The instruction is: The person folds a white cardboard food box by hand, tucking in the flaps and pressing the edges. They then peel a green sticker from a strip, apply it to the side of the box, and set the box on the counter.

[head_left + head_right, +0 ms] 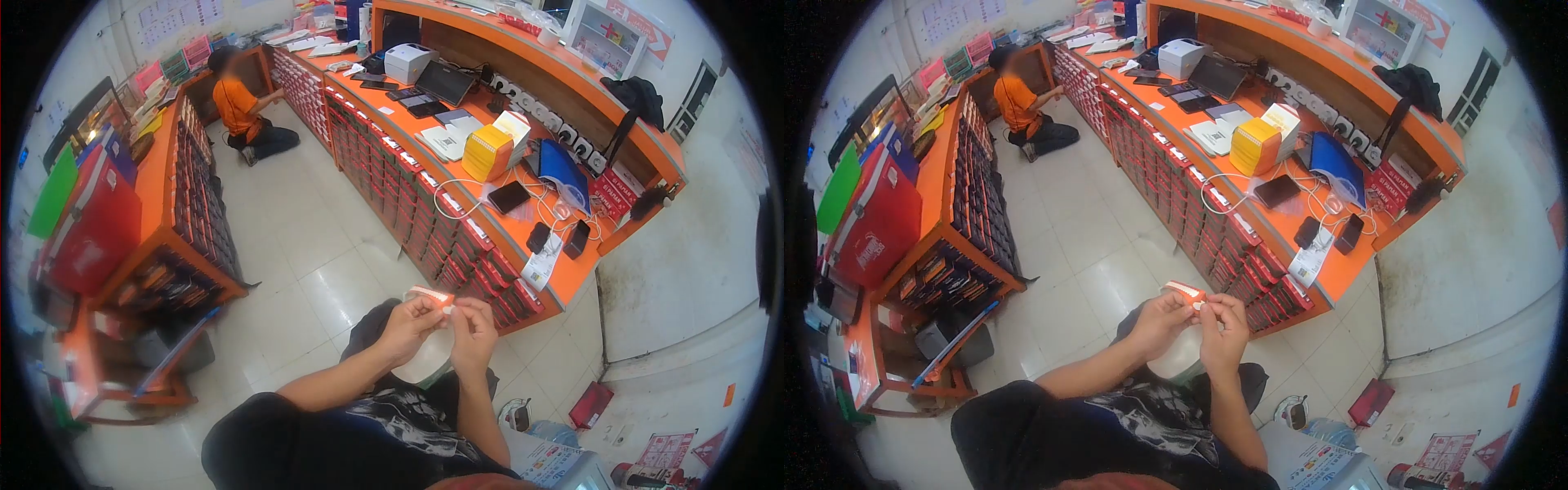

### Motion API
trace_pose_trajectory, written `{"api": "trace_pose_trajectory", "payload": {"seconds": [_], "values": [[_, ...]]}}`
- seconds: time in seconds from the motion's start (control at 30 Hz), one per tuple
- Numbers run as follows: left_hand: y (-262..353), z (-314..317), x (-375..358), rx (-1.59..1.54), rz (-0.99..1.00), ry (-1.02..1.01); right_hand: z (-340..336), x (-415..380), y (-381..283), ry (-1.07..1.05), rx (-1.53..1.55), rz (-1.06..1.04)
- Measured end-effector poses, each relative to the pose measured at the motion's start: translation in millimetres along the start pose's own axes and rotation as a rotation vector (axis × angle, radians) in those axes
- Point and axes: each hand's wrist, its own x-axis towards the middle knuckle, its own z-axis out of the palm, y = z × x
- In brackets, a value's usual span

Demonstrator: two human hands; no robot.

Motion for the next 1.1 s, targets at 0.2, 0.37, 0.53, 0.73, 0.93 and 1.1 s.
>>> {"api": "trace_pose_trajectory", "payload": {"seconds": [0.2,0.37,0.53,0.73,0.93,1.1], "values": [[14.5,14.3,-2.5,0.014,-0.033,0.020,4.3,-2.9,-9.7,0.060,0.044,0.033],[9.5,8.5,-1.9,0.076,-0.017,0.028,-1.0,-0.6,-5.6,0.053,0.009,-0.007],[12.2,12.0,-1.6,0.052,0.003,0.018,-1.2,1.2,-10.2,0.020,0.099,0.055],[10.6,13.7,-3.1,-0.010,0.103,0.057,-2.3,2.4,-14.0,-0.069,0.024,0.041],[19.8,11.7,-8.1,0.057,0.093,0.028,0.4,0.5,-10.2,-0.090,-0.025,-0.055],[24.7,6.2,-7.2,0.107,0.042,0.025,4.7,-1.9,-11.0,-0.061,-0.088,-0.121]]}}
